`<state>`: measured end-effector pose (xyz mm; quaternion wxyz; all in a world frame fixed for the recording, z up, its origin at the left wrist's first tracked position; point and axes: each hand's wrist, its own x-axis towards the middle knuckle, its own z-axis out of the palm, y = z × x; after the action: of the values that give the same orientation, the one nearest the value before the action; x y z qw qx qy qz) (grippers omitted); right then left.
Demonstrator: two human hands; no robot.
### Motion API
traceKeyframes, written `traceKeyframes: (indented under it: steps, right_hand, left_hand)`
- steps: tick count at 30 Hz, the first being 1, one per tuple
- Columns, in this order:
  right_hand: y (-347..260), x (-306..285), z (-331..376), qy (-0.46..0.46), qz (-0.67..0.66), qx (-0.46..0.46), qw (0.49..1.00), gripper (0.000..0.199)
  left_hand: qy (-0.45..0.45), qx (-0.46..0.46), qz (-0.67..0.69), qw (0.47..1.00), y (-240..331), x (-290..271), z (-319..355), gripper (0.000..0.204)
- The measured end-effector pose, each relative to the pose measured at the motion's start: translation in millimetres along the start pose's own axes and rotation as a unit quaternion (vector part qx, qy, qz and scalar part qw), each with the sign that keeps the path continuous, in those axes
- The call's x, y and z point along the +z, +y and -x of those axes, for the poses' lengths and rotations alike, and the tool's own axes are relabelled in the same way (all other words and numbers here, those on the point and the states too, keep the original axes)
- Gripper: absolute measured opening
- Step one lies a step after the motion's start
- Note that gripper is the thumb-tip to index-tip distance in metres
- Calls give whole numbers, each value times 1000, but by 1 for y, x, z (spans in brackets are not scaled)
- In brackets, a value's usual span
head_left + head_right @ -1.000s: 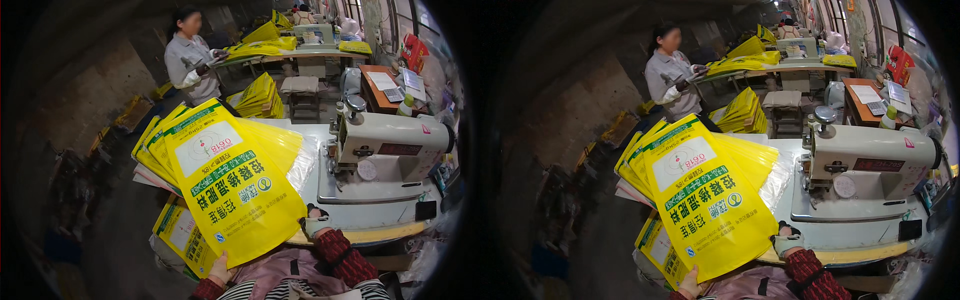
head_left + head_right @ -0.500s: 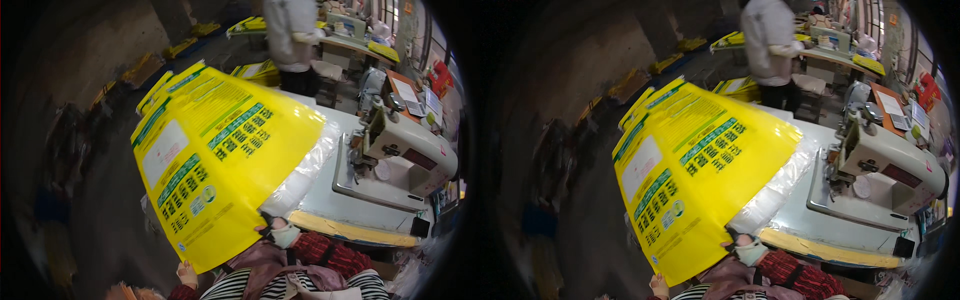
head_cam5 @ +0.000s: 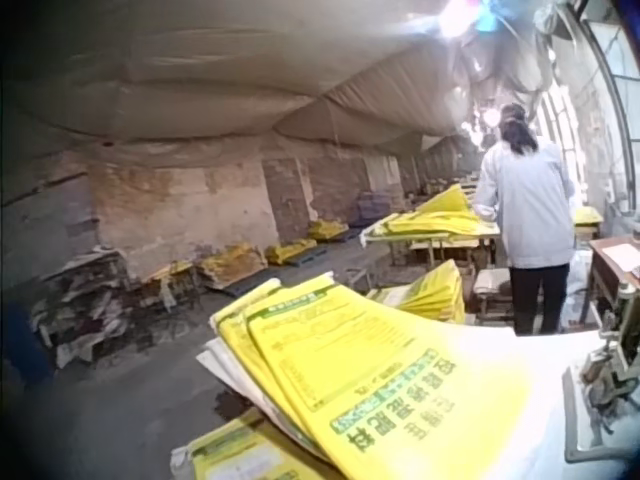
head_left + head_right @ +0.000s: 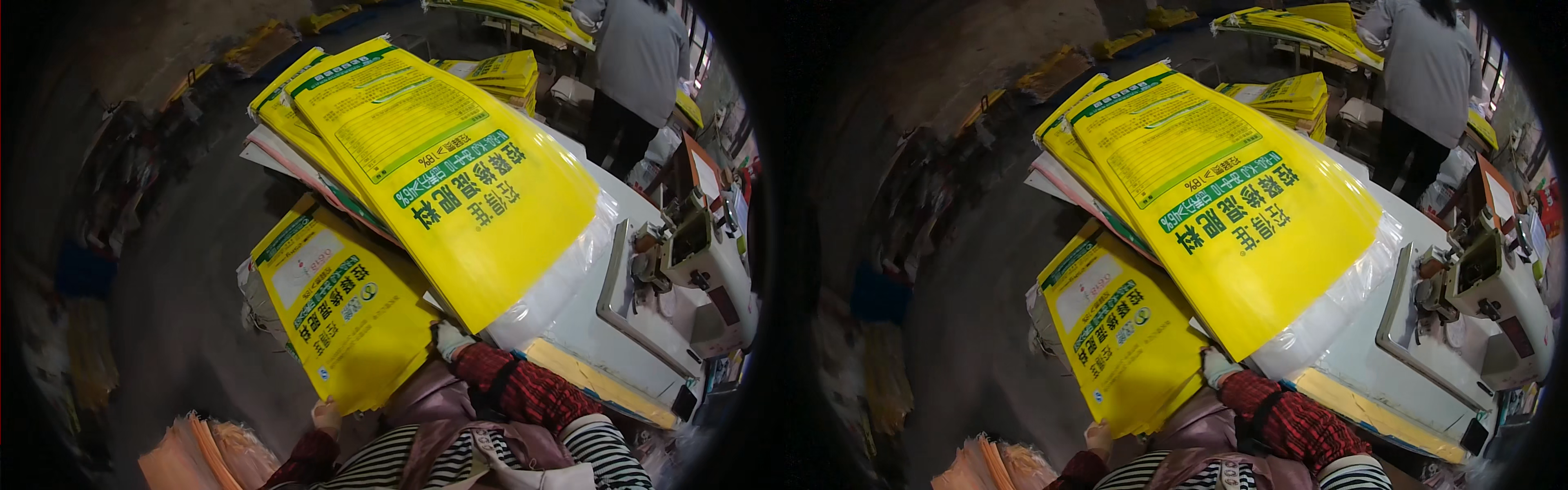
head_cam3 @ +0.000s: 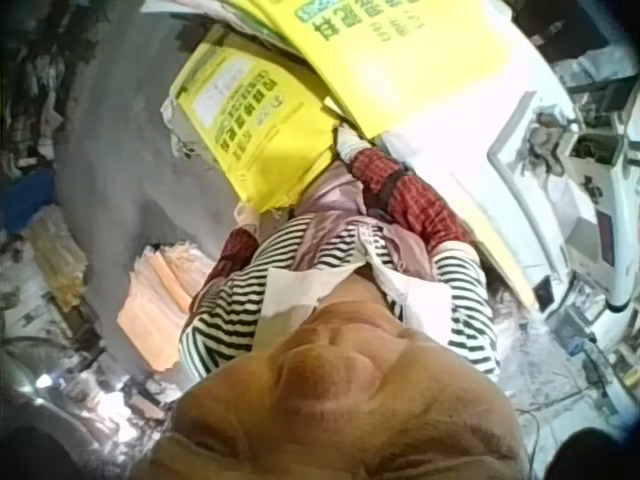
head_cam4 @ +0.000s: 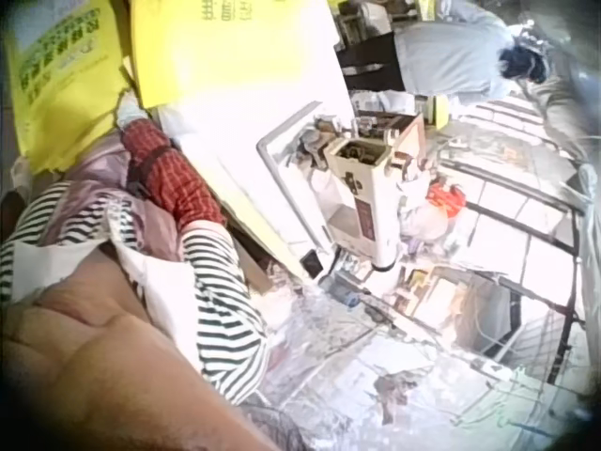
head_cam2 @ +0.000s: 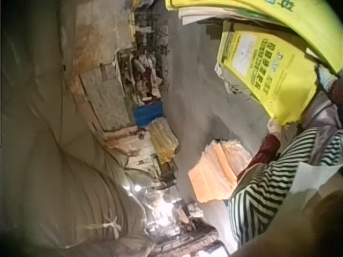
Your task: The person inserts a clear plastic liner into a yellow bag by hand, folds the top edges together, and places the finished bag onto a stack before repeating the process.
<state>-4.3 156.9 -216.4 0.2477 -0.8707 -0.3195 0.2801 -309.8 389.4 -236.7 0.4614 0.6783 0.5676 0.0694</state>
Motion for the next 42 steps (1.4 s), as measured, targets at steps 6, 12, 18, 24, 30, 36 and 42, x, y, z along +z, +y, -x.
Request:
traceKeyframes:
  steps: [6,12,18,24,30,36,42]
  right_hand:
    - [36,-8,44,-76,0,38,996,31]
    - [17,1,50,-89,23,12,996,32]
    - [22,-46,141,-18,-76,-34,996,35]
    - [68,-105,233,313,-613,149,710,31]
    - [86,-135,280,569,58,230,787,25]
    - [93,-108,269,589,-76,262,761,24]
    - [111,-80,259,566,122,312,753,20]
  left_hand:
    - [-246,250,-550,758,-51,30,-39,42]
    - [-305,191,-606,709,51,55,-51,44]
    - [-551,304,-245,738,332,97,34,22]
    - [-470,623,-168,603,481,190,172,20]
    - [-445,752,-86,478,471,270,209,20]
    - [-333,743,-51,578,466,337,171,7]
    - [-417,646,-79,634,464,360,147,6]
